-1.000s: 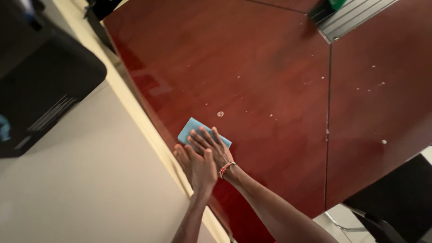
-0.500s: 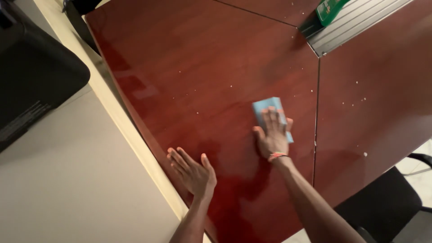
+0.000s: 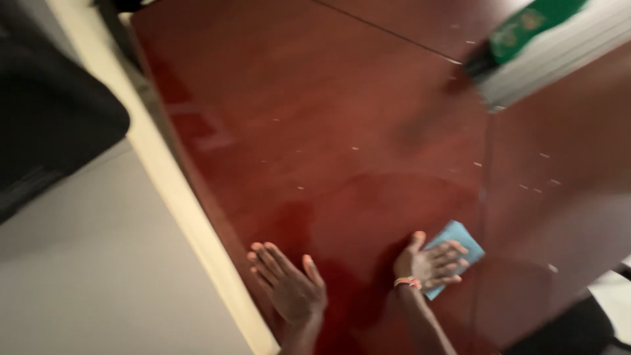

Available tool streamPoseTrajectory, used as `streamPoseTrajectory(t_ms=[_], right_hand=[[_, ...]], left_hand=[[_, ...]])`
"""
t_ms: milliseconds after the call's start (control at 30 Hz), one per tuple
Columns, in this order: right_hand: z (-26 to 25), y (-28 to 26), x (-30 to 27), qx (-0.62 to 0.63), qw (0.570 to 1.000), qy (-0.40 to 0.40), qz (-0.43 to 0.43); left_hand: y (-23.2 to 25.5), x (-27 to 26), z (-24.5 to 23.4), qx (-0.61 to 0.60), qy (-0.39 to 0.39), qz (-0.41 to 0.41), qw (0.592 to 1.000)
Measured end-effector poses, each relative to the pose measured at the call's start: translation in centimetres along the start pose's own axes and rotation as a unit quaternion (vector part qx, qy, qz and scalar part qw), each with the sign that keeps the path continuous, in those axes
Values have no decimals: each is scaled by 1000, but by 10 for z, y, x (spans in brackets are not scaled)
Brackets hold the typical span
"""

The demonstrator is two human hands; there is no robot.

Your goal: Cleaning a large wooden conference table using a spray bottle and a cloth

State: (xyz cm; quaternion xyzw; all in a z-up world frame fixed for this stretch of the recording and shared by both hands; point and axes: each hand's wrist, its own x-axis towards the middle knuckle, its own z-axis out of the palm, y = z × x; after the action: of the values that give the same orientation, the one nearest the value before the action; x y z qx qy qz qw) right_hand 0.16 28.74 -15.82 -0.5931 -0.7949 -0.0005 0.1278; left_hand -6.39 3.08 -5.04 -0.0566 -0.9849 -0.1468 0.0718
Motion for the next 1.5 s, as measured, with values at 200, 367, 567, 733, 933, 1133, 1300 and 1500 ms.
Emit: streamPoseTrajectory(t_ms=[200,367,567,733,933,1133,1300,1500], right_hand=[[29,-83,-24,-19,999,-27,43],[-8,-215,-62,19,992,-94,-79],[-58,-282,-99,148,888,-193,-391],[-86,-263,-98,254,702,-255,-614],[-93,-235,-68,205,537,-266,-773],[-81,-258,-79,201,383,-241,-869],[-69,-276,-82,194,369,-205,-886],[-75,-282,-96,227,479,-232,-816]], left_hand=[[-5,2,12,21,-36,-17,999],[-11,1,18,73,-65,-41,994],[-9,1,21,104,-61,-42,992],[-9,3,14,96,-65,-34,993],[-11,1,20,139,-52,-22,989],[-15,-10,36,23,-118,-52,991],[-15,-2,20,15,-76,-34,996],[-14,-6,22,5,-61,-36,997]])
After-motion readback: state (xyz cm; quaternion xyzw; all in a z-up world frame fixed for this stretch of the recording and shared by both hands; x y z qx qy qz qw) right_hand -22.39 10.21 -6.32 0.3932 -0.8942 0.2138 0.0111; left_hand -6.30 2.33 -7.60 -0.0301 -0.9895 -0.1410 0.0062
